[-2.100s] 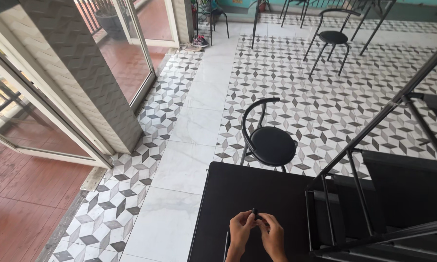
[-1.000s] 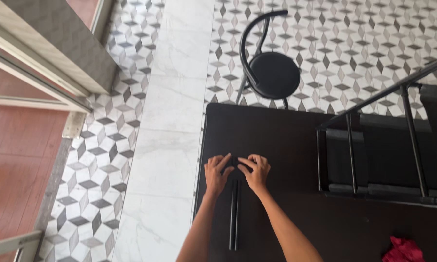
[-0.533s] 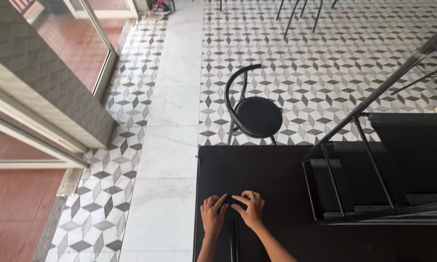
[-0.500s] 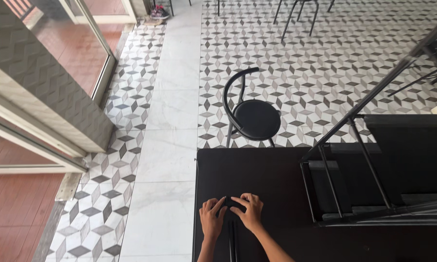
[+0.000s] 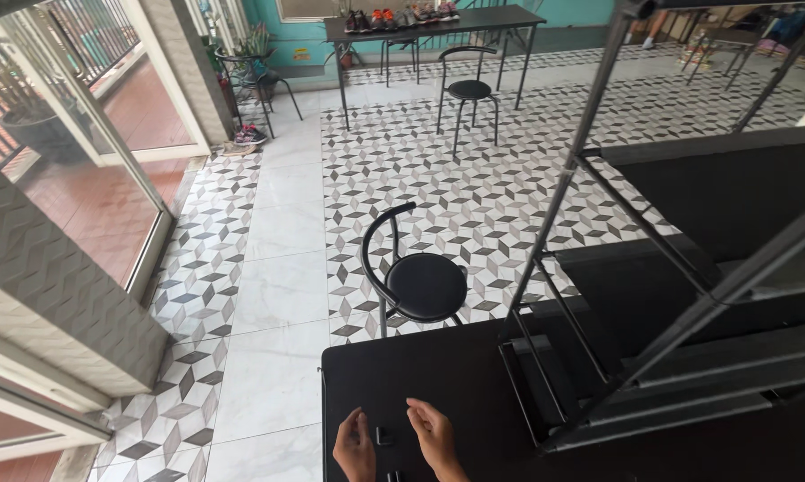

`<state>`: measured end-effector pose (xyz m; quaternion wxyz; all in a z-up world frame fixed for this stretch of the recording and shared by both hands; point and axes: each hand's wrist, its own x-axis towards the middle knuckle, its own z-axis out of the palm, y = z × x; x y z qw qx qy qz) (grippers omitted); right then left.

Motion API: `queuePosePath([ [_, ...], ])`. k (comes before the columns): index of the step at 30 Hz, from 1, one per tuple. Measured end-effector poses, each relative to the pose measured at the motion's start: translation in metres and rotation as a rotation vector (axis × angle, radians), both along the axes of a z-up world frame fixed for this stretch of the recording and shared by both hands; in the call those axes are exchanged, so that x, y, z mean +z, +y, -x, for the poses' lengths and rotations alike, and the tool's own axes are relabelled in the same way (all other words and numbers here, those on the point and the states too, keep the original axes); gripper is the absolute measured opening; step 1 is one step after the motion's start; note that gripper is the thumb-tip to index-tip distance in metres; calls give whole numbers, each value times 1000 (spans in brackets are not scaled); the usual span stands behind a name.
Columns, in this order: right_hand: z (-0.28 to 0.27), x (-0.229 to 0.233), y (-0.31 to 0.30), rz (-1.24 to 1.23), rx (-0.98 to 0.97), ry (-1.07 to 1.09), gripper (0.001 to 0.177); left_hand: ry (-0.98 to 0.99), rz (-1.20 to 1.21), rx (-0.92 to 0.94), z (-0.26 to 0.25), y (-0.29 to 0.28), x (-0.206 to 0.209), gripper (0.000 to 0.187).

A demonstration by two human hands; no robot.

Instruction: The person assembles a black metal shelving unit by inserting vertical poles into the frame and securing them with small black plastic connectors. The person repeatedly picks up poles and connectors, aligns them with the frame, and inserts them into place.

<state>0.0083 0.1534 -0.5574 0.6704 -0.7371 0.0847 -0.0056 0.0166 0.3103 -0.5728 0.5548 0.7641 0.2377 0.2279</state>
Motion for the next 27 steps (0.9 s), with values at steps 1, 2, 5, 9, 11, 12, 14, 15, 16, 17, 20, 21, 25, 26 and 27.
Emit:
queuePosePath([
  [1,2,3,-1,-80,-10,-24,45,-10,56,-16,1,-8,4,21],
  [2,8,6,1,-163,-22,-77,45,-75,57,-38,9,-15,7,21],
  [5,-13,26,-4,-292,-46,-192,44,-293,138,-126,-21,-52,34,20],
  [9,-25,45,-14,-251,-48,-134,41,-370,-76,-147,-19,-107,62,15],
  [11,-12,43,-22,-260,-40,-119,40,-374,-428,-80,-4,-135,72,13],
  [12,-1,41,-27,-268,-33,-104,40,-372,-605,-46,9,-149,76,13],
  [14,14,43,-41,-273,-11,-91,39,-573,-826,132,29,-179,93,24],
  [15,11,47,-52,-279,-2,-101,38,-784,-862,266,34,-198,104,35],
  [16,12,51,-66,-283,2,-108,38,-994,-886,404,37,-216,114,46],
  [17,17,53,-77,-294,3,-116,37,-998,-919,399,45,-228,122,46],
  [20,54,46,-135,-325,-6,-147,36,-1017,-979,369,79,-269,122,42],
  [21,78,40,-161,-324,-12,-167,35,-1031,-974,347,93,-286,115,36],
  [25,143,37,-263,-365,-65,-176,33,-832,-453,295,108,-360,92,11],
  [26,159,37,-286,-434,-76,-114,34,-777,-381,203,115,-376,85,9],
  [27,170,40,-314,-496,-80,-56,36,-711,-290,121,117,-394,80,8],
])
